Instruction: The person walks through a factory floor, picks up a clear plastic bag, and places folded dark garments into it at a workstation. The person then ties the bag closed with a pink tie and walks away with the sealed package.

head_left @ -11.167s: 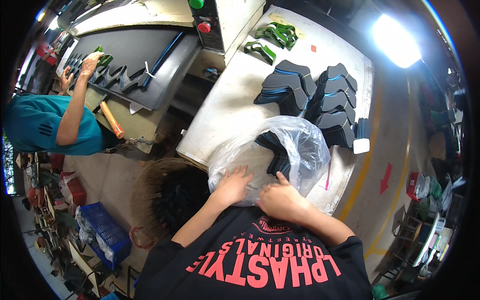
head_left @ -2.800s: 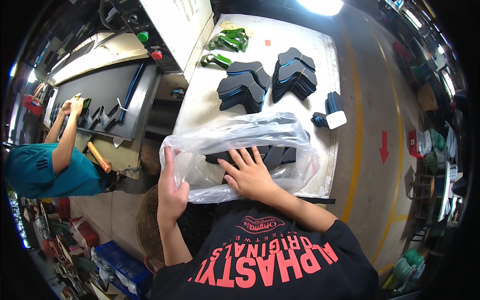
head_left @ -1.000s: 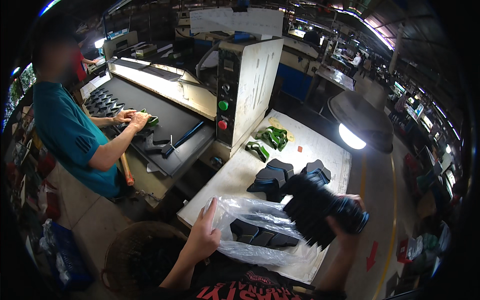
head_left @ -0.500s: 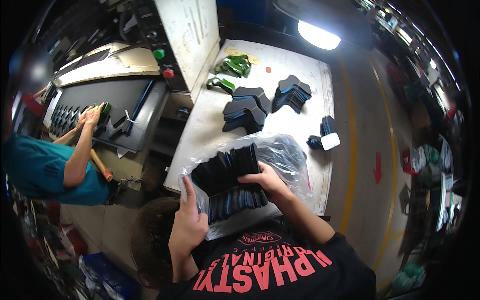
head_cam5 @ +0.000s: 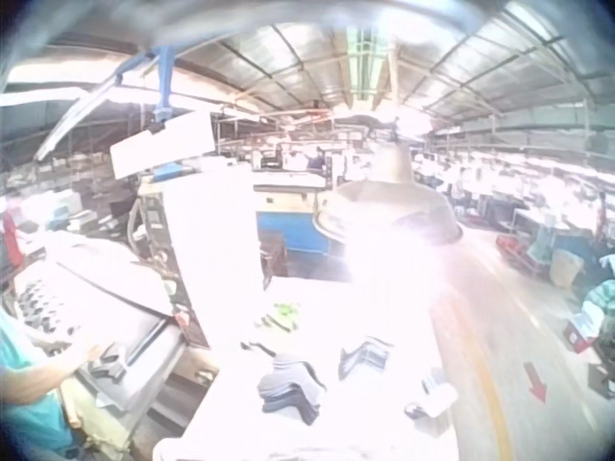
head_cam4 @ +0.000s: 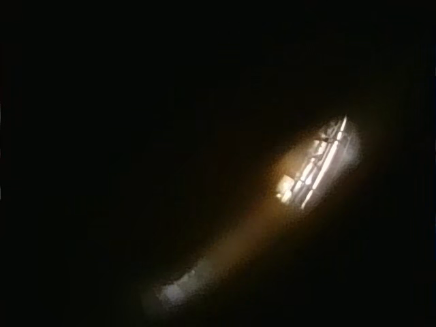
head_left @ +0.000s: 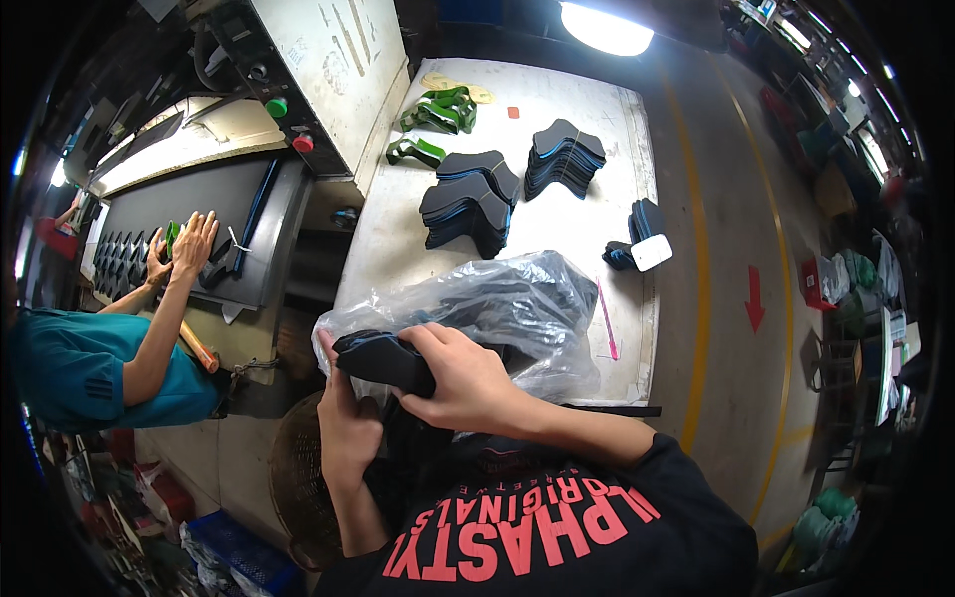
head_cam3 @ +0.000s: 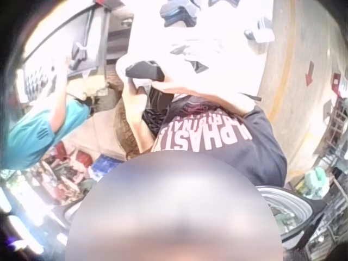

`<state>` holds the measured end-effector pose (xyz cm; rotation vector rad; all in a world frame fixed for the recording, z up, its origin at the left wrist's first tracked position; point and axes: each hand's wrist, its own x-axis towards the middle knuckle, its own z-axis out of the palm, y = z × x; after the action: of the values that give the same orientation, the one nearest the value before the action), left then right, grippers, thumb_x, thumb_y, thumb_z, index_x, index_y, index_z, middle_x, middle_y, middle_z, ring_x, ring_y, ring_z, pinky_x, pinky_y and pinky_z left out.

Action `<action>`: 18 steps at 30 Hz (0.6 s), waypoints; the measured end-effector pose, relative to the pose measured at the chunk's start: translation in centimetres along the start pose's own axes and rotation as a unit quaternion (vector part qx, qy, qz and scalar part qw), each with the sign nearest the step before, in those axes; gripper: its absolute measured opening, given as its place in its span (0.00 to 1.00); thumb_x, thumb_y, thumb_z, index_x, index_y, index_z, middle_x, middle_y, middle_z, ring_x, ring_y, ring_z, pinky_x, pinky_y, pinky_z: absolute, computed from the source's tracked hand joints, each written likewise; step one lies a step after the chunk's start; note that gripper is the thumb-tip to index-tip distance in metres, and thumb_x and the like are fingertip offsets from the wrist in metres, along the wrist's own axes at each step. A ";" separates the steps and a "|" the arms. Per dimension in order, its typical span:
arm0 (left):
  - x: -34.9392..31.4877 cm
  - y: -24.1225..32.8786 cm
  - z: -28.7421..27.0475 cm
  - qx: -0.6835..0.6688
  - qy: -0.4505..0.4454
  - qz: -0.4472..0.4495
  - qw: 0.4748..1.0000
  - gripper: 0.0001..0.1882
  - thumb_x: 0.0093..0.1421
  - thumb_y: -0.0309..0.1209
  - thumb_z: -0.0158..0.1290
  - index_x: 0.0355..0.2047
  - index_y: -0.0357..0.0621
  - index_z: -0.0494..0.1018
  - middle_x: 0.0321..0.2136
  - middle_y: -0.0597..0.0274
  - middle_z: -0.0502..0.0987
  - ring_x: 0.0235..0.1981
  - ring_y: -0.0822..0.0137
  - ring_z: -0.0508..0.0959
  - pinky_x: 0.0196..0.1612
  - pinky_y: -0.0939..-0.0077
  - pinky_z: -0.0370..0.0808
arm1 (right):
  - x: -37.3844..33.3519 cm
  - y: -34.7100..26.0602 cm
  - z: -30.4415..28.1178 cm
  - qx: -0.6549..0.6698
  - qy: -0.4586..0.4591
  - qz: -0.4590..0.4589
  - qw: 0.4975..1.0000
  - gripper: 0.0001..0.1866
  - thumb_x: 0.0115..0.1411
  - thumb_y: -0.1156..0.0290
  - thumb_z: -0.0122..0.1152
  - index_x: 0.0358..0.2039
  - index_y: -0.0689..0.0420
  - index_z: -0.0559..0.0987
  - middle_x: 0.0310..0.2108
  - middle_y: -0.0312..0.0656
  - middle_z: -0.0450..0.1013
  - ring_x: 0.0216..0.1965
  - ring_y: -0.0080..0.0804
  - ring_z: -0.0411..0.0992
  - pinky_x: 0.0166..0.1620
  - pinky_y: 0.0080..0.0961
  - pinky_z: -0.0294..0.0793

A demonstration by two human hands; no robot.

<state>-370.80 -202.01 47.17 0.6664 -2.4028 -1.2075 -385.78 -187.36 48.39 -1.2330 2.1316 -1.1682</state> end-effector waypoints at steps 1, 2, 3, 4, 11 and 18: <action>0.1 -0.2 0.0 -0.026 0.022 -0.021 0.999 0.55 0.48 0.12 0.42 0.79 0.45 0.42 0.67 0.34 0.68 0.68 0.50 0.71 0.67 0.65 0.67 | 0.2 -0.2 0.1 -0.020 -0.014 0.022 0.999 0.32 0.57 0.59 0.70 0.59 0.57 0.73 0.50 0.49 0.74 0.55 0.52 0.75 0.53 0.45 0.78; 0.0 -0.4 0.1 -0.040 0.018 -0.032 0.999 0.55 0.48 0.11 0.41 0.79 0.43 0.42 0.69 0.34 0.66 0.70 0.51 0.69 0.69 0.65 0.65 | 0.4 -0.3 0.3 -0.030 -0.009 0.023 0.999 0.32 0.57 0.58 0.71 0.59 0.57 0.73 0.50 0.49 0.75 0.54 0.52 0.75 0.53 0.45 0.78; 0.2 -0.5 0.2 -0.048 0.013 -0.032 0.998 0.55 0.47 0.11 0.41 0.79 0.42 0.41 0.71 0.34 0.64 0.72 0.51 0.66 0.71 0.66 0.62 | 0.7 -0.1 0.4 -0.036 0.013 0.002 0.999 0.32 0.56 0.58 0.71 0.59 0.56 0.73 0.49 0.49 0.75 0.54 0.52 0.75 0.52 0.45 0.78; 0.1 -0.7 0.3 -0.076 0.025 -0.030 0.996 0.55 0.47 0.11 0.40 0.79 0.40 0.41 0.72 0.35 0.60 0.74 0.51 0.62 0.73 0.66 0.58 | 1.0 0.3 0.6 -0.032 -0.006 0.025 0.999 0.32 0.56 0.58 0.71 0.59 0.56 0.73 0.50 0.49 0.75 0.54 0.52 0.76 0.52 0.45 0.78; 1.0 -1.3 0.6 -0.122 0.008 0.011 0.992 0.53 0.48 0.13 0.37 0.78 0.32 0.36 0.78 0.35 0.43 0.80 0.52 0.42 0.78 0.63 0.38 | 3.1 6.6 -0.9 0.115 -0.072 0.069 0.988 0.32 0.52 0.54 0.76 0.53 0.60 0.81 0.45 0.57 0.81 0.48 0.54 0.81 0.52 0.39 0.79; 0.7 -0.7 0.3 -0.142 0.032 -0.048 0.988 0.53 0.49 0.14 0.38 0.78 0.33 0.33 0.78 0.35 0.44 0.80 0.52 0.42 0.78 0.66 0.38 | 1.4 6.3 -3.6 0.226 -0.063 0.066 0.970 0.24 0.54 0.66 0.78 0.49 0.63 0.82 0.37 0.45 0.84 0.40 0.23 0.80 0.48 0.27 0.79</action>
<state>-371.32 -202.60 46.51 0.7236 -2.1123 -1.5067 -392.13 -185.26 45.33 -0.9163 1.6974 -1.3757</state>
